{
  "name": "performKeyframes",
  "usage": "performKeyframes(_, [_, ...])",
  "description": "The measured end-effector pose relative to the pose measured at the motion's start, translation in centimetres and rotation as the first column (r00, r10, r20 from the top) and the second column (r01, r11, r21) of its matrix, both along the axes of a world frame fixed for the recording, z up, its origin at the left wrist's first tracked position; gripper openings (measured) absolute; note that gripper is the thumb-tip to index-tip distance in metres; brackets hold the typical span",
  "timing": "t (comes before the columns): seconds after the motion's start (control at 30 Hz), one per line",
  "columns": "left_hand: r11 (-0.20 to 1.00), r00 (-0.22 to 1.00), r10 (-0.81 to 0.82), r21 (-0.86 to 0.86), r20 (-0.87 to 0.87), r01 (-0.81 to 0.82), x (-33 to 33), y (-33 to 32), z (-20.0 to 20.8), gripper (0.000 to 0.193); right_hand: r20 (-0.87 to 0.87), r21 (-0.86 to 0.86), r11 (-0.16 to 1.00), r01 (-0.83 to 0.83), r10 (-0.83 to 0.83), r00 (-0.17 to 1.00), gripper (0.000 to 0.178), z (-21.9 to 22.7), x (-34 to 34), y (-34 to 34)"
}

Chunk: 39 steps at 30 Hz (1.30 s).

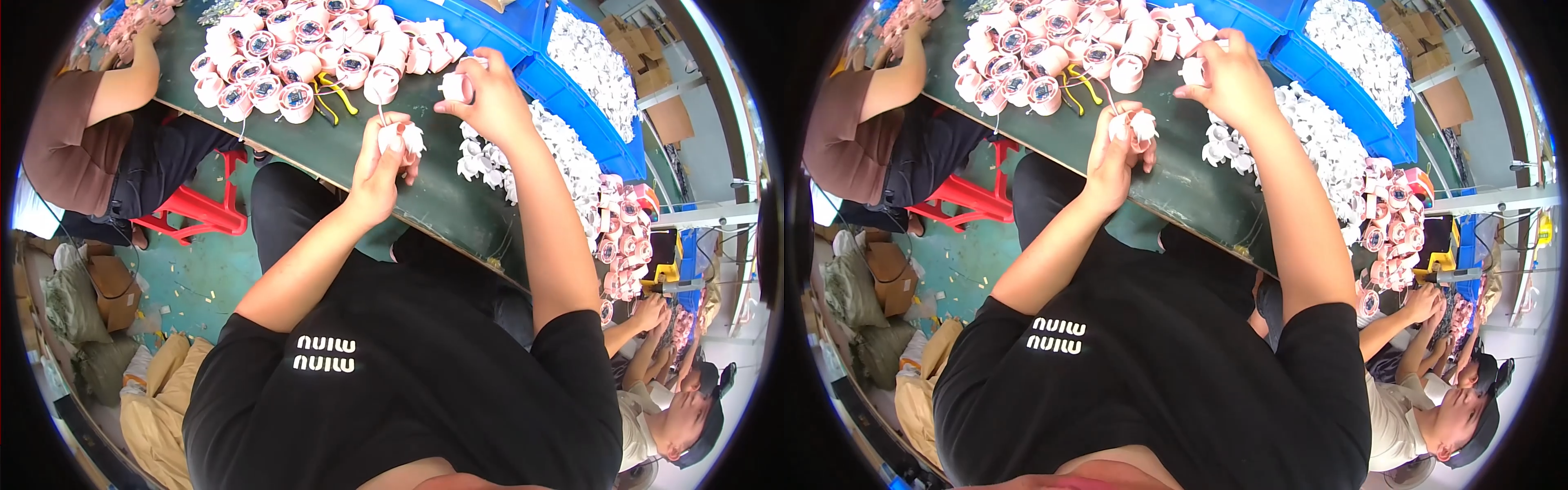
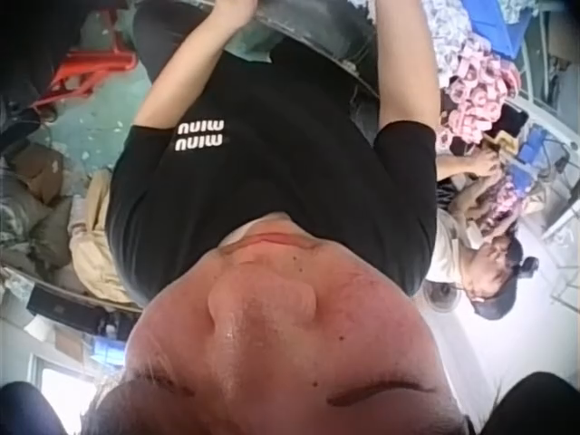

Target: The person assembles small electronic components into plastic housings by hand, inserting wiring, white plastic parts, and pink plastic parts into the housings.

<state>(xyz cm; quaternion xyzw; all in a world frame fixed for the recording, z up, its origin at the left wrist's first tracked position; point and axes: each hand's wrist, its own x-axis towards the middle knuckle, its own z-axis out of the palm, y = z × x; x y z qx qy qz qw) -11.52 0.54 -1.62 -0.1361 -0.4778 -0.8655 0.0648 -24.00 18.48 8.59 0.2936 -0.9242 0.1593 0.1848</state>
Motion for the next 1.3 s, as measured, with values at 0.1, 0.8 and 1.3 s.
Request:
performKeyframes(0.1, [0.99,0.998,-0.055,0.126,-0.016,0.056,-0.2,0.4,0.9,0.053,0.118,-0.204,0.979,-0.02,0.044,0.992,0.059,1.2,3.9,-0.1])
performKeyframes(0.8, [0.975,0.977,-0.084,-0.218,-0.197,0.04,-1.0,4.3,0.9,0.063,0.368,-0.852,0.517,0.084,0.475,0.799,0.044,-3.4,10.0,3.3])
performKeyframes(1.3, [0.946,0.966,-0.068,-0.324,-0.248,-0.016,-0.9,4.0,0.9,0.064,0.387,-0.851,0.515,0.106,0.477,0.789,0.041,-3.3,10.0,3.5])
